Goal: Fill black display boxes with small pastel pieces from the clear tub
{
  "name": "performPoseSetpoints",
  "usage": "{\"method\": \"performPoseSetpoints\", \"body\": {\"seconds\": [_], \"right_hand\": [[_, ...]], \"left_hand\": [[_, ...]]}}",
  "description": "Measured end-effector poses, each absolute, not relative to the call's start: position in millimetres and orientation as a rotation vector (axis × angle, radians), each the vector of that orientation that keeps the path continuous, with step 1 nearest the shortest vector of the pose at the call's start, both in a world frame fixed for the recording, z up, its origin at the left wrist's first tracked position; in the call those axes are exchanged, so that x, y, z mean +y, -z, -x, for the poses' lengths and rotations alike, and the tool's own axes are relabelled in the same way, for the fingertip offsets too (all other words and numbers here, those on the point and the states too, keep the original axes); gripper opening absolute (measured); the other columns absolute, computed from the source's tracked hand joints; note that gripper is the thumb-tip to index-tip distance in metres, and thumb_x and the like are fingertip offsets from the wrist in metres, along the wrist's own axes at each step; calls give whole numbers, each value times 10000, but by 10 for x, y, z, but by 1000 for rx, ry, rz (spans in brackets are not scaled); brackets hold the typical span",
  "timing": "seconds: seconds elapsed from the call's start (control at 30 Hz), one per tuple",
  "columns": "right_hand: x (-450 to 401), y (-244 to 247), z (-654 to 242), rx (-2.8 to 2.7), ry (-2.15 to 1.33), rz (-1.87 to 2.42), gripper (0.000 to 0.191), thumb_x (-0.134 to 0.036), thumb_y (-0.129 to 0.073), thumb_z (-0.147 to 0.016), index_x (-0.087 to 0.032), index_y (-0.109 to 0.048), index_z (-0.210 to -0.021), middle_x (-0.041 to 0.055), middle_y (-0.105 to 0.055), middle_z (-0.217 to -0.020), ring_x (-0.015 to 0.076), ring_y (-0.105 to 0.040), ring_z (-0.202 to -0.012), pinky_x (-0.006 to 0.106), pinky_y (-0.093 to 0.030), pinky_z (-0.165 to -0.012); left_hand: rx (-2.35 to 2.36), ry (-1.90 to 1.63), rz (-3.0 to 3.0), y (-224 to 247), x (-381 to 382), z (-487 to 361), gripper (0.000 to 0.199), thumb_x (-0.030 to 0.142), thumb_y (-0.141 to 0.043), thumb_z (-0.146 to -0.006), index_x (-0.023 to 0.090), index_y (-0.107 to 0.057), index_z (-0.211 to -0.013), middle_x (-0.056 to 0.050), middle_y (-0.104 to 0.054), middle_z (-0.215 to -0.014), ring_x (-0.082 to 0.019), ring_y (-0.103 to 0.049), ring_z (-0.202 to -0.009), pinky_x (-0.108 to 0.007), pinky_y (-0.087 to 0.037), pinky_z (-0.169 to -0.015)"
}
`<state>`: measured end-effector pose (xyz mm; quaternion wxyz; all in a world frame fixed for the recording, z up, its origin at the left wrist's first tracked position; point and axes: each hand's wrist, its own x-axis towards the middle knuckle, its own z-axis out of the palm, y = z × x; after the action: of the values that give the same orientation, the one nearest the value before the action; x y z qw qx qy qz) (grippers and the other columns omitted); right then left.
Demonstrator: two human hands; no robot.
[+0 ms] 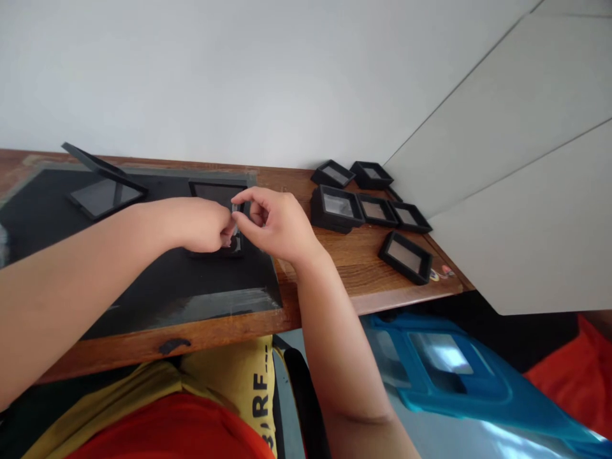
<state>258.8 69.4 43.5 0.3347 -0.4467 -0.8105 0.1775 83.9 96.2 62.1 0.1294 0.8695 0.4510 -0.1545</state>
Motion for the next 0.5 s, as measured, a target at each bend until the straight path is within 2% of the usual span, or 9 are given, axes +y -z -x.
{"method": "performPoseSetpoints", "body": {"seconds": [0.1, 0.27, 0.37, 0.5], "right_hand": [[686, -438, -2585, -2119, -457, 1164, 196, -223, -667, -875, -172, -766, -1036, -43, -580, -664, 112, -491, -622, 271, -319, -624], [676, -438, -2592, -2121, -450, 1185, 193, -225, -672, -872, -185, -758, -1040, -45, -584, -671, 116, -502, -634, 267, -323, -634], [678, -434, -2595, -2132, -453, 1190, 193, -241, -676, -878, -186, -754, -1045, -47, -590, -677, 115, -508, -636, 264, -327, -636], [688, -423, -2596, -2132, -454, 1205, 191, -238, -677, -879, -181, -757, -1042, -45, -596, -675, 114, -503, -630, 268, -320, -626]], "left_hand": [[1359, 361, -2591, -559, 995, -771, 240, 357, -539, -918, 262, -712, -781, -92, -758, -759, -255, -630, -631, -383, -417, -620], [1442, 190, -2613, -549, 925, -608, 257, 480, -594, -890, 277, -729, -807, -75, -760, -770, -267, -658, -659, -367, -393, -609], [1457, 203, -2625, -579, 865, -542, 152, 389, -636, -863, 304, -762, -858, -41, -779, -778, -251, -665, -663, -349, -387, -615], [1445, 276, -2637, -590, 839, -539, 169, 298, -633, -862, 314, -789, -924, -44, -811, -875, -277, -709, -731, -350, -408, -640]]}}
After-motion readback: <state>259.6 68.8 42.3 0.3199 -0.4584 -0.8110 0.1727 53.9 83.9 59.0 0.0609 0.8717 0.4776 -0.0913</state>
